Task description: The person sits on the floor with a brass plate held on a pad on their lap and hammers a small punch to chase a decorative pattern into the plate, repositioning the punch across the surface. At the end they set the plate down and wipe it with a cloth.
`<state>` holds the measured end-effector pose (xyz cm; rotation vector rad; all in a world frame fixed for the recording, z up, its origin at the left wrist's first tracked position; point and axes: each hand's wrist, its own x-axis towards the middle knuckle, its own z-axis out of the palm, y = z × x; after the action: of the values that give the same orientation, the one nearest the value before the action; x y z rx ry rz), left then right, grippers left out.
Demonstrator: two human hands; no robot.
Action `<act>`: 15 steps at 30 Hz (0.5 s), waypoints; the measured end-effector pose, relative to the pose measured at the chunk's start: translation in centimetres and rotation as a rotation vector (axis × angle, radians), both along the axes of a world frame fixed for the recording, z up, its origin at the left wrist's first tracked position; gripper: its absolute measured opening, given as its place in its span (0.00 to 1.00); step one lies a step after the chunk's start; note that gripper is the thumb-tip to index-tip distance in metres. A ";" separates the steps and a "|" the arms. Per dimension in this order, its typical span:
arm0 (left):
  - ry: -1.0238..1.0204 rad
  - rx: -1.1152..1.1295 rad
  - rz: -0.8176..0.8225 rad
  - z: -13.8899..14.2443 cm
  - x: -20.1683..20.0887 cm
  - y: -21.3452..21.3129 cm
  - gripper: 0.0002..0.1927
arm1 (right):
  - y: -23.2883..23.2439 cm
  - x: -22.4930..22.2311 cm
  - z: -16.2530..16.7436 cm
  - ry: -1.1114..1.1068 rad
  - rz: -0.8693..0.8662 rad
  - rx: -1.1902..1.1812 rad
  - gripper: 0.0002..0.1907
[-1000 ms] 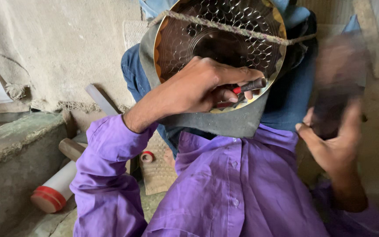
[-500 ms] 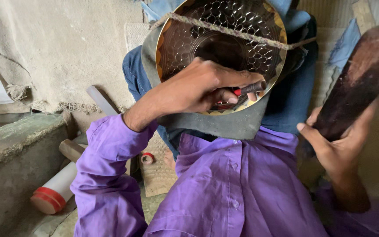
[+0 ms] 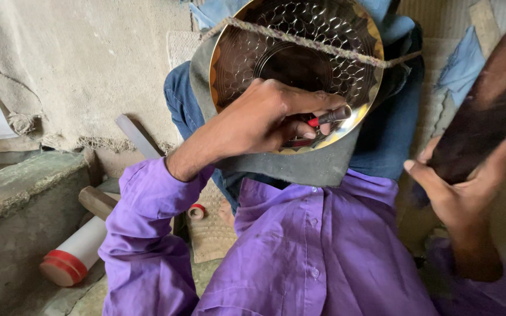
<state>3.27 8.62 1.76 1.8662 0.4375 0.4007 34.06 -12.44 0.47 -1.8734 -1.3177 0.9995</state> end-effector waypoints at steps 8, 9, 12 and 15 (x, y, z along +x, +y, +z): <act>-0.297 -0.095 0.574 1.5 -5.1 -0.8 0.21 | -0.9 0.2 -3.3 -0.015 -0.040 0.128 0.46; -0.330 -0.078 0.770 0.9 -6.1 -0.8 0.21 | -0.7 0.6 -4.3 0.020 -0.076 0.198 0.46; -0.269 0.163 1.188 -2.3 -8.8 1.3 0.20 | 0.7 1.8 -7.5 0.041 -0.226 0.229 0.44; -0.071 0.360 1.354 -6.5 -8.2 3.5 0.24 | 1.9 2.2 -9.5 -0.433 -0.111 0.275 0.47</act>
<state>-4.95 12.09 -4.78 1.6128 1.6479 1.4956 36.27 -10.57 -9.03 -1.9827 -1.4846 0.3393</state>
